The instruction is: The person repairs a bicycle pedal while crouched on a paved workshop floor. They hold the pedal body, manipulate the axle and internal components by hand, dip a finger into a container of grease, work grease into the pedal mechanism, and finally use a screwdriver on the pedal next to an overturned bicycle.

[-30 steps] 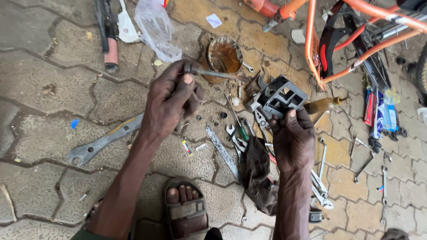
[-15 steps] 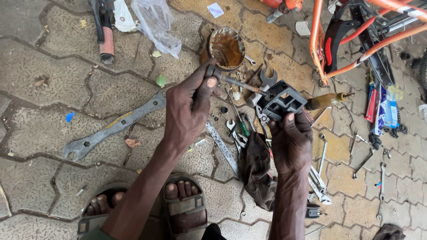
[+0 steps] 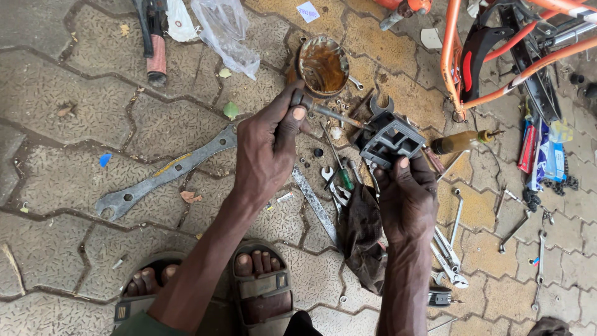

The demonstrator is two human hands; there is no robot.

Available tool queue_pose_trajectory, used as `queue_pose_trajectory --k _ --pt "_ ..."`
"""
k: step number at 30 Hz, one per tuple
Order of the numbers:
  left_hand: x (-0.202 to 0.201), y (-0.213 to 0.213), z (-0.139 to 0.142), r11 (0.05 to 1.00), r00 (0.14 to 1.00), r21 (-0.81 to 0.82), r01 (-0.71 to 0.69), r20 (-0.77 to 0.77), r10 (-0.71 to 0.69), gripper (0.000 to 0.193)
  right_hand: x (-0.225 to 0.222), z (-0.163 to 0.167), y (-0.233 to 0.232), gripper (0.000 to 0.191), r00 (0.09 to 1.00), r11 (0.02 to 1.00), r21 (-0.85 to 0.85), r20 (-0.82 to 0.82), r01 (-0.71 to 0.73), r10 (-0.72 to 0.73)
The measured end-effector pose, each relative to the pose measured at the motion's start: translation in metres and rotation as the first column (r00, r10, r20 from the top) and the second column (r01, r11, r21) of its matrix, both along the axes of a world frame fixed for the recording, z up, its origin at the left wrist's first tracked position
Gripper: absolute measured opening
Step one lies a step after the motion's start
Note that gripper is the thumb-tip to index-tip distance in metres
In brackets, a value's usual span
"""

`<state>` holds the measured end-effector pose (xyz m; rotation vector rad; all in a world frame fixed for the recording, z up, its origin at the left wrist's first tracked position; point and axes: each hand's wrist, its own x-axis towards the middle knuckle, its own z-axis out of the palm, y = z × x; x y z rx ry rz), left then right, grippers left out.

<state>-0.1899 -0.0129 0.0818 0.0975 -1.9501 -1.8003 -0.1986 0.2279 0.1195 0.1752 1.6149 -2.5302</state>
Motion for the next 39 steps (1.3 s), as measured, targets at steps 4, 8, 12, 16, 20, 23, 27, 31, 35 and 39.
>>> queue_pose_trajectory --k 4,8,12,16,20,23,27,31,35,39 --pt "0.000 0.003 -0.006 1.000 1.000 -0.007 0.002 -0.006 -0.002 0.035 0.001 -0.001 -0.002 0.025 1.000 1.000 0.011 0.006 0.015 -0.015" --pt "-0.002 0.004 -0.013 1.000 1.000 -0.020 0.016 0.001 -0.016 0.035 0.001 0.001 -0.005 0.024 1.000 0.999 0.030 0.001 0.029 -0.029" --pt "-0.006 0.008 -0.017 0.998 0.998 -0.018 0.055 -0.013 -0.056 0.037 0.001 0.003 -0.009 0.027 0.999 0.998 0.054 -0.003 0.032 -0.032" --pt "-0.006 0.012 -0.018 0.994 0.996 -0.083 0.068 -0.052 -0.073 0.038 0.001 0.004 -0.015 0.026 0.999 0.996 0.080 -0.025 0.027 -0.025" --pt "-0.004 0.011 -0.018 0.990 0.996 -0.107 0.089 -0.013 -0.091 0.038 0.001 0.009 -0.024 0.028 0.997 0.992 0.122 -0.073 -0.017 0.026" --pt "-0.004 0.010 -0.018 0.993 0.995 -0.067 0.092 -0.038 -0.095 0.037 0.003 0.016 -0.031 0.030 0.995 0.991 0.137 -0.094 -0.005 0.018" --pt "-0.003 0.005 -0.016 0.990 0.991 0.040 0.132 0.023 -0.133 0.035 0.009 0.030 -0.043 0.036 0.977 0.921 0.381 -0.215 0.079 0.005" --pt "0.006 -0.003 -0.015 0.825 0.907 0.518 0.225 0.198 -0.372 0.039 0.017 0.045 -0.052 0.040 0.919 0.733 0.656 -0.377 0.180 0.112" --pt "0.009 -0.006 -0.019 0.650 0.893 0.709 0.272 0.065 -0.445 0.039 0.025 0.053 -0.063 0.045 0.891 0.585 0.773 -0.418 0.245 0.179" --pt "0.013 -0.007 -0.030 0.478 0.876 0.809 0.343 -0.091 -0.474 0.035 0.028 0.061 -0.076 0.035 0.744 0.548 0.790 -0.537 0.277 0.399"
